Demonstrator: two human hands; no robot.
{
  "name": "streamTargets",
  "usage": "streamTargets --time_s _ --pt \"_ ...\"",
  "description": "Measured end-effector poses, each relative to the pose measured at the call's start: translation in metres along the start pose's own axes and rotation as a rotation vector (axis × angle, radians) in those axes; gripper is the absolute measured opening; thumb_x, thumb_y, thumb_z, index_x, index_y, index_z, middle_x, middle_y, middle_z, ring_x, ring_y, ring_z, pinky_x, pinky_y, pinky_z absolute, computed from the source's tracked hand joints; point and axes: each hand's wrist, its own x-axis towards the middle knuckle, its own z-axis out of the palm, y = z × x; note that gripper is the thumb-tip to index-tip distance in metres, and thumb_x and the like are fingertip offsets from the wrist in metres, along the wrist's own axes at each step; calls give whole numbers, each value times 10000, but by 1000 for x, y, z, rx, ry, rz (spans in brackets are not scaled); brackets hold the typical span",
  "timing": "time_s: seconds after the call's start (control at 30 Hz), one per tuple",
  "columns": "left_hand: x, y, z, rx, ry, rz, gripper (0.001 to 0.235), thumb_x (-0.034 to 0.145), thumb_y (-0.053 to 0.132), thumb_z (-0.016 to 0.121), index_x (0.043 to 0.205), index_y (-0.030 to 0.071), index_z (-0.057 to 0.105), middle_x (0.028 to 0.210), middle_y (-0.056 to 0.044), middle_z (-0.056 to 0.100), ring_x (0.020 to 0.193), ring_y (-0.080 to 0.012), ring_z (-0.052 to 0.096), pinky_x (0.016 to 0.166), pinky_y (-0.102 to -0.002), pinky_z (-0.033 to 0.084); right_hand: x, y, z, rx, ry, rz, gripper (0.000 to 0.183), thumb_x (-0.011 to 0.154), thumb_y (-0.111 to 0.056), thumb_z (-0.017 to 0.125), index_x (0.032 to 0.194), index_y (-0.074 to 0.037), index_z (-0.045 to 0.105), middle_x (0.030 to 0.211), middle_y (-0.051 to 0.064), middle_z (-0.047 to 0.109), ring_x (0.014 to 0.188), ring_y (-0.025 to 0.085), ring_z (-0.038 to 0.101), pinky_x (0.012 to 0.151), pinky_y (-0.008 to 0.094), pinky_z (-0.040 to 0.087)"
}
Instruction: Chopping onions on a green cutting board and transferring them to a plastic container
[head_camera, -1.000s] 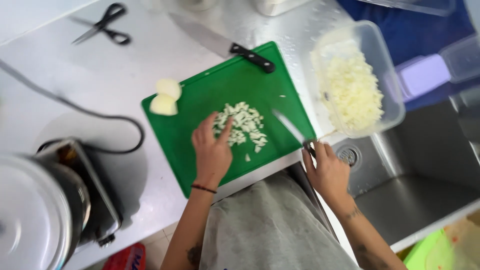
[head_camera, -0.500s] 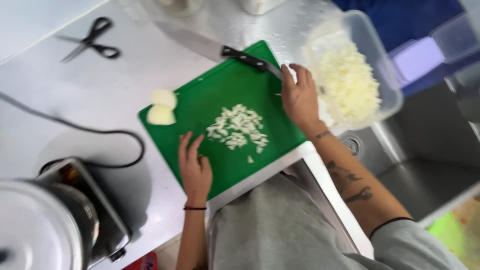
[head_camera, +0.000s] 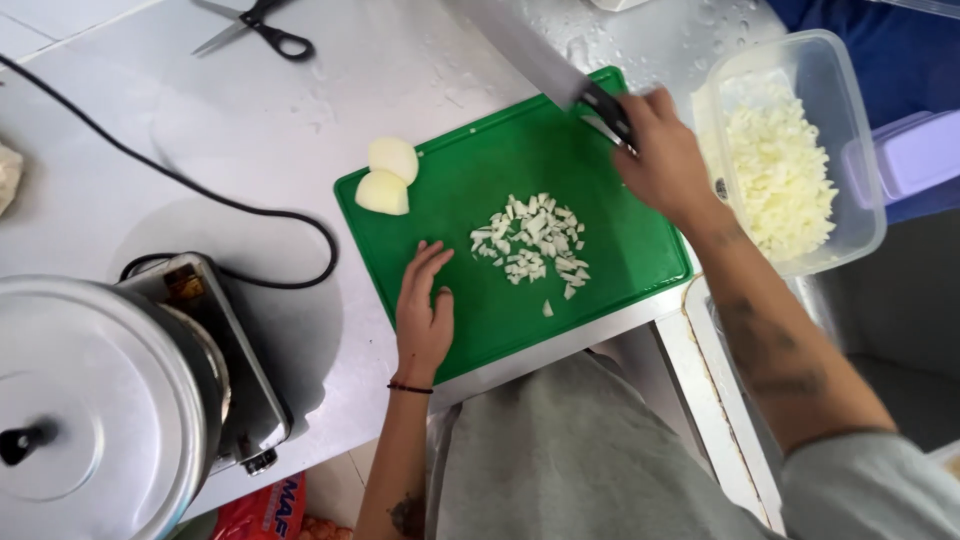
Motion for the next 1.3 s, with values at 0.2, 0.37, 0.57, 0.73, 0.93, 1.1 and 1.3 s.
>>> streamTargets --time_s 0.2,0.37,0.57,0.73,0.93,1.1,1.3 --pt "42 -7 13 -111 -21 139 525 891 -32 471 1386 71 613 1439 -189 557 1445 -442 417 1188 -563 339 -179 15 -2 -24 232 384 513 1022 -198 664 1522 -111 591 1096 320 699 1014 551 649 809 625 508" --pt "102 -21 30 -167 -88 258 472 937 18 455 1378 57 619 1415 -206 574 1431 -443 434 1177 -563 346 -234 18 23 29 241 509 518 1030 -226 634 1540 -164 570 1198 256 692 1097 507 642 853 600 508" --pt "143 -26 47 -234 -182 324 447 1000 107 427 1409 83 606 1455 -186 549 1450 -424 404 1191 -553 320 -237 7 40 19 181 517 502 981 -300 681 1479 -303 620 1115 107 733 1007 402 695 821 530 545" --pt "147 -18 47 -242 -233 316 460 1026 192 417 1448 120 584 1528 -159 502 1489 -399 358 1217 -551 288 -242 -2 45 -47 85 436 490 960 -373 668 1448 -386 626 984 24 714 872 366 706 714 521 548" --pt "152 -18 70 0 -431 355 526 992 215 371 1477 101 539 1538 -213 486 1475 -400 390 1236 -571 240 -257 2 48 87 180 470 537 940 -279 732 1470 -287 641 1064 106 743 965 382 706 790 494 549" --pt "110 -32 99 3 -458 496 524 996 230 339 1463 126 554 1520 -164 536 1445 -363 468 1208 -534 309 -279 -25 77 253 155 506 574 926 -212 711 1486 -162 597 1083 244 727 978 476 693 769 544 552" --pt "50 8 126 -110 27 320 509 1086 231 240 1382 88 629 1414 -112 647 1338 -314 601 1139 -436 421 -295 -69 124 328 255 550 586 940 -204 690 1514 -186 572 1156 203 737 1065 396 697 863 485 559"
